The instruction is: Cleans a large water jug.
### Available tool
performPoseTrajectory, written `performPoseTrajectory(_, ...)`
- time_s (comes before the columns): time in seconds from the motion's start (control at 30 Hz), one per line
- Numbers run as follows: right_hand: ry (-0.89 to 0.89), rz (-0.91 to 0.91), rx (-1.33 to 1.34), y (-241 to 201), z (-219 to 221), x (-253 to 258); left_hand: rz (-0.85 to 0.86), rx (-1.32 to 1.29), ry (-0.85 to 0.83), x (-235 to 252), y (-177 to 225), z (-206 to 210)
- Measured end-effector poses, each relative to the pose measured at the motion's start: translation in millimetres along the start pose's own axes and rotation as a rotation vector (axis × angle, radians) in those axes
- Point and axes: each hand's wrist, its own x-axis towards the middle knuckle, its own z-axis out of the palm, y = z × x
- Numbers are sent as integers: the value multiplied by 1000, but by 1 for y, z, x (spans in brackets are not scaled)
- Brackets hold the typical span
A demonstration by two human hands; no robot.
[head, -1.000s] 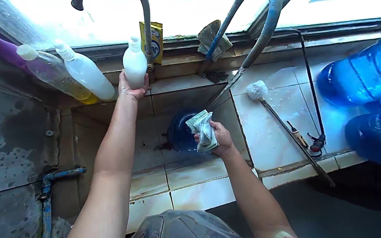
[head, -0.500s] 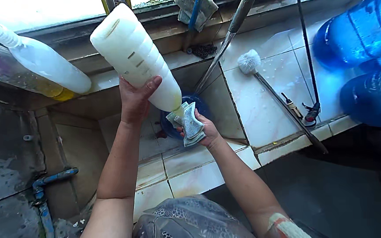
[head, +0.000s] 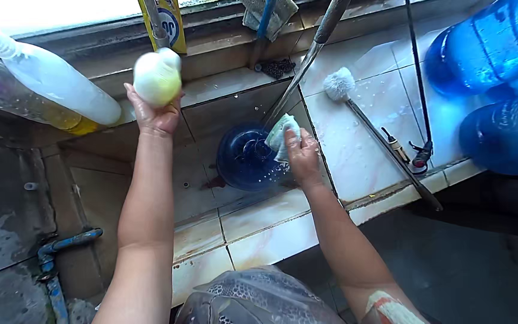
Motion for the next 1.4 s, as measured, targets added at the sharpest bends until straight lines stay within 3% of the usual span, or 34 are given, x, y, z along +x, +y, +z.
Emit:
performPoseTrajectory(0.07,-101,-180,-298,14,9,2,-15,-100,75,23,14,-14)
performPoseTrajectory(0.23,-377,-261,-640,13,15,-13,-62,-76,67,28,26,-42)
performPoseTrajectory(0.33,-556,-151,-798,12,14,5,-39,-63,114,9,0,-49)
performPoseTrajectory(0.4,-691,-33,-872,7,27,18,-37,203,195,-17,-36,-50)
performPoseTrajectory(0.43,-736,26,-915,2,37,26,-23,417,152,-33,-60,-56)
performPoseTrajectory(0.5,-749,102,-978,-8,56,41,70,907,-158,-64,-114,-80)
performPoseTrajectory(0.57,-721,200,-966,-22,68,43,282,1347,-492,-90,-166,-99)
performPoseTrajectory(0.6,-709,234,-967,-29,73,37,357,1453,-537,-102,-185,-98)
performPoseTrajectory(0.63,-693,246,-965,-35,77,28,375,1521,-509,-112,-197,-91)
performPoseTrajectory(0.7,-651,209,-942,-37,82,8,157,1684,-388,-124,-189,-57)
performPoseTrajectory(0.73,-648,198,-915,-35,81,1,142,1672,-380,-119,-187,-56)
performPoseTrajectory(0.77,-663,179,-893,-30,77,-3,313,1573,-416,-108,-195,-75)
performPoseTrajectory(0.8,-673,112,-860,-21,72,-7,367,1486,-532,-100,-194,-87)
performPoseTrajectory(0.83,-684,19,-824,-11,65,-11,308,1458,-689,-94,-182,-89)
performPoseTrajectory(0.9,-703,-142,-779,3,57,-15,92,1529,-929,-88,-156,-73)
performPoseTrajectory(0.93,-703,-162,-772,4,56,-16,-1,1523,-959,-91,-150,-65)
performPoseTrajectory(1.0,-713,-46,-805,-8,58,-15,68,1423,-773,-110,-159,-68)
performPoseTrajectory(1.1,-808,88,-813,-29,63,-10,425,1416,-439,-121,-195,-95)
performPoseTrajectory(1.17,-853,28,-671,-34,52,-5,441,1433,-441,-116,-182,-98)
performPoseTrajectory(1.27,-689,-70,-386,-24,21,18,245,1395,-504,-102,-144,-90)
performPoseTrajectory(1.33,-545,-81,-316,5,28,21,331,1275,-331,-93,-138,-91)
performPoseTrajectory(1.4,-557,-162,-295,49,68,-5,502,1168,-135,-79,-146,-94)
